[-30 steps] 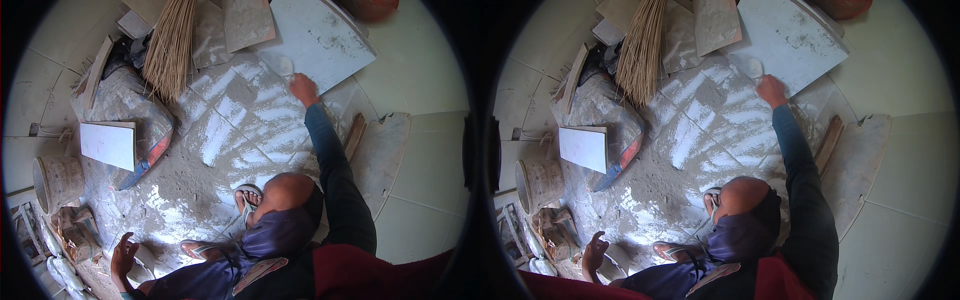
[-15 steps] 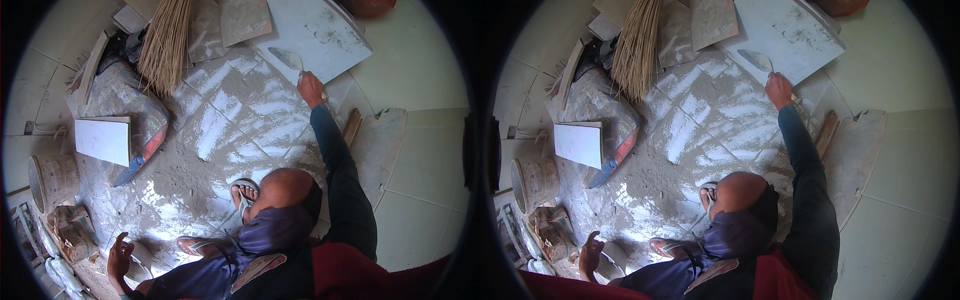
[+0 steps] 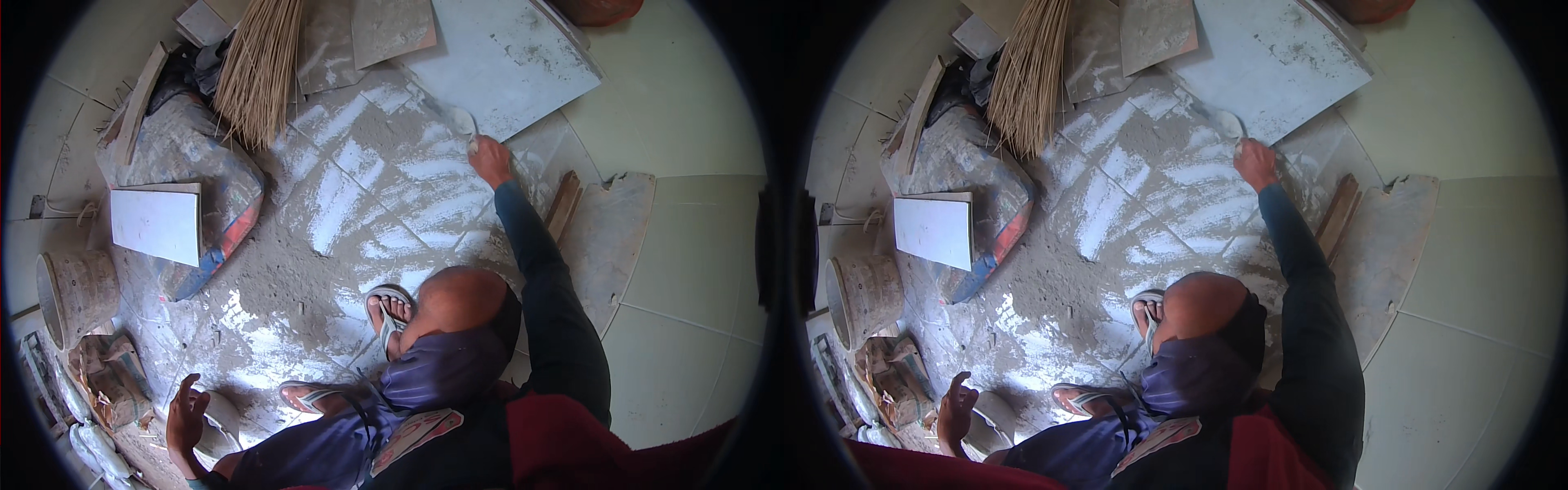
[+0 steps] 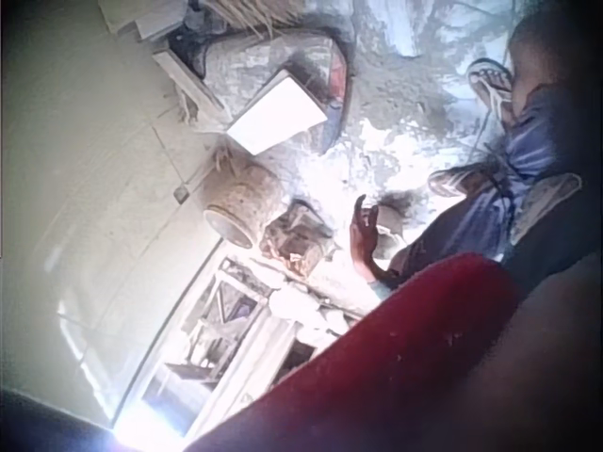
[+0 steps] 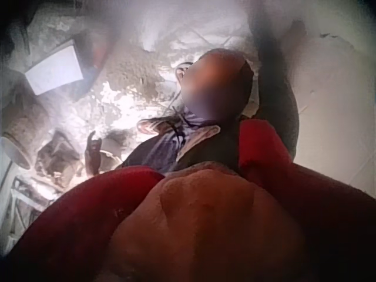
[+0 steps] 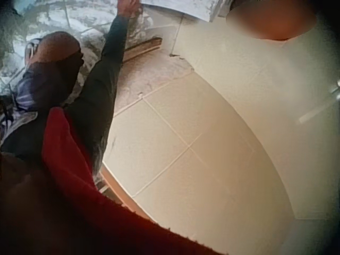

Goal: The person prepares for tiling by scooping mortar from a bag into a bucket, then applies the mortar onto the back of a tile using a trowel and spreads it across the surface.

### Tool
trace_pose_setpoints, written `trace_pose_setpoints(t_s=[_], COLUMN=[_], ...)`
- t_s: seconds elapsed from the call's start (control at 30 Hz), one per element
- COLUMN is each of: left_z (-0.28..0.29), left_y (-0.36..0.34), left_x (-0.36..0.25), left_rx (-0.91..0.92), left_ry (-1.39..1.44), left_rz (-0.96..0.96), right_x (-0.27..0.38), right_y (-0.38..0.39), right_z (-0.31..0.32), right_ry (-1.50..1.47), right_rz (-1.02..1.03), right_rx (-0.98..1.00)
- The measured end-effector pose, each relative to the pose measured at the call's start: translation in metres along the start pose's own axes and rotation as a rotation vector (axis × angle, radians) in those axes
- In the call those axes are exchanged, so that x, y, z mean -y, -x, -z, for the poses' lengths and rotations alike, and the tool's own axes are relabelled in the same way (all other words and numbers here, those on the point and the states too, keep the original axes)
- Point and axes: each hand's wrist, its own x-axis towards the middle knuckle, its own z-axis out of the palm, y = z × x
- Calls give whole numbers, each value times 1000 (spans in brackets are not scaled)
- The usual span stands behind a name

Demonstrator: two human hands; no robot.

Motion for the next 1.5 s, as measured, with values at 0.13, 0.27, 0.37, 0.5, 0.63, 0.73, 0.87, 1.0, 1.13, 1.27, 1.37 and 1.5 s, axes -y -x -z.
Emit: trace_pose_setpoints(t_s=[0.13, 0.27, 0.37, 0.5, 0.63, 0.73, 0.87, 1.0, 1.13, 1.27, 1.37, 1.5], left_z=[-1, -1, 2, 0, 0, 1, 1, 3, 5, 4, 4, -2], left_y=[0, -3, -5, -6, -9, -10, -11, -12, -14, -18, -14, -13], left_x=[1, 1, 4, 6, 6, 4, -1, 4, -3, 3, 9, 27], left_rx=[19, 16, 34, 24, 32, 34, 32, 23, 34, 42, 42, -17], left_ry=[19, 25, -21, 29, 12, -35, -5, -42, -7, -67, -67, -58], left_rz=[21, 20, 26, 14, -12, 1, 3, -12, -1, -45, -89, -243], right_x=[-8, -19, -23, -36, -47, -50, -51, -54, -60, -70, -66, -99], right_y=[12, 32, 49, 60, 73, 75, 81, 88, 95, 102, 116, 153], right_z=[20, 19, 20, 16, 16, 14, 17, 13, 11, 10, 23, 54], right_ry=[-68, -50, -74, -29, -37, -33, -43, -50, -60, -48, -151, -313], right_rz=[-110, -86, -124, -203, -182, -159, -92, -238, -199, -201, -109, -236], right_rx=[-40, 72, -79, -77, 13, -49, 39, -48, -18, -15, 143, 66])
